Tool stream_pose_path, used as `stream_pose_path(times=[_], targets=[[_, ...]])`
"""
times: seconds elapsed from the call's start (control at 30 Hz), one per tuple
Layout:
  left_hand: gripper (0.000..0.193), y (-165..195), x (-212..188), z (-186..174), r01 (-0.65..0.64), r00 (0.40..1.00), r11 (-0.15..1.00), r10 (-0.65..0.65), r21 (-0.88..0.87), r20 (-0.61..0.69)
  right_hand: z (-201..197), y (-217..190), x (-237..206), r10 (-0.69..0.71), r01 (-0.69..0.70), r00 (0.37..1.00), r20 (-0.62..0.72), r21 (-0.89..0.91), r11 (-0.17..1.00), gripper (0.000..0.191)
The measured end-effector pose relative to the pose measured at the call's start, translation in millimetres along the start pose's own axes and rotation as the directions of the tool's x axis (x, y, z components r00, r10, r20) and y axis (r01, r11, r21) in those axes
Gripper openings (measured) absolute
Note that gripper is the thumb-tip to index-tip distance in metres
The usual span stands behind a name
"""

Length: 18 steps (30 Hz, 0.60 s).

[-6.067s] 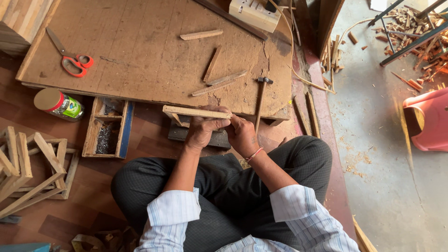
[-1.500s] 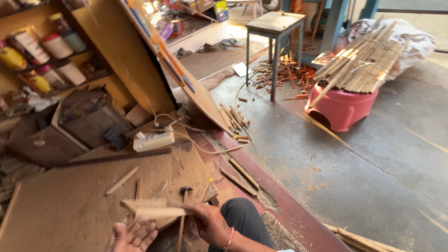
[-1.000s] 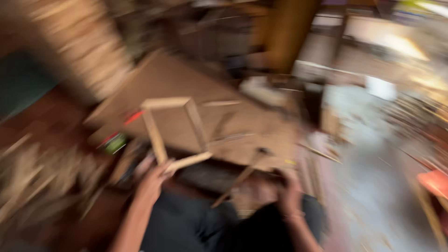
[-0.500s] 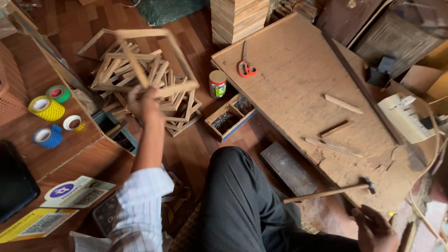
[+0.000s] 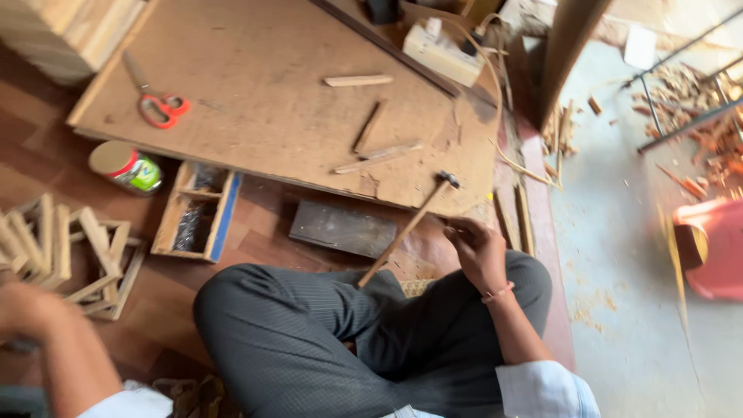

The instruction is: The person assembles small square wooden frames by joining four short wooden pieces. They use a hammer to drive nails into the corners to secure the joints. The person repeats this process for multiple frames and stacks the completed units on the floor.

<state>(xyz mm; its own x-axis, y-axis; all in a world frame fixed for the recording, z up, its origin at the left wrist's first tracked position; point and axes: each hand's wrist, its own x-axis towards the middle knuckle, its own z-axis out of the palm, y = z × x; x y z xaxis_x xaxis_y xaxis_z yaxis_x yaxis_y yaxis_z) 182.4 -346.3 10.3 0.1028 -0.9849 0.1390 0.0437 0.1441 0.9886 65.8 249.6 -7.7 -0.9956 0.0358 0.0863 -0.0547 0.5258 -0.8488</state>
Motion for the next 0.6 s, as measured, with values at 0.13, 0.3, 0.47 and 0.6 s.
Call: stream_pose_path(times=[0.13, 0.3, 0.47, 0.6], targets=[[0.024, 5, -63, 61, -0.135, 0.789, 0.974, 0.217, -0.183, 0.575, -6, -6, 2, -0.045, 0.044, 0.999, 0.009, 0.065, 0.997, 0.025], [0.032, 8, -216, 144, -0.375, 0.137, 0.924, 0.137, -0.077, 0.981, -14, -5, -1, -0.092, 0.092, 0.996, 0.008, -0.031, 0.995, 0.025], [0.044, 1, -329, 192, -0.753, -0.05, 0.623, 0.266, -0.211, 0.963, -30, -1, 2, -0.173, 0.172, 0.984, -0.051, -0.009, 0.985, 0.024], [0.022, -11, -386, 216, -0.786, -0.023, 0.586, 0.289, -0.196, 0.957, -48, 10, 5, -0.062, 0.095, 0.977, -0.205, 0.153, 0.984, 0.023]])
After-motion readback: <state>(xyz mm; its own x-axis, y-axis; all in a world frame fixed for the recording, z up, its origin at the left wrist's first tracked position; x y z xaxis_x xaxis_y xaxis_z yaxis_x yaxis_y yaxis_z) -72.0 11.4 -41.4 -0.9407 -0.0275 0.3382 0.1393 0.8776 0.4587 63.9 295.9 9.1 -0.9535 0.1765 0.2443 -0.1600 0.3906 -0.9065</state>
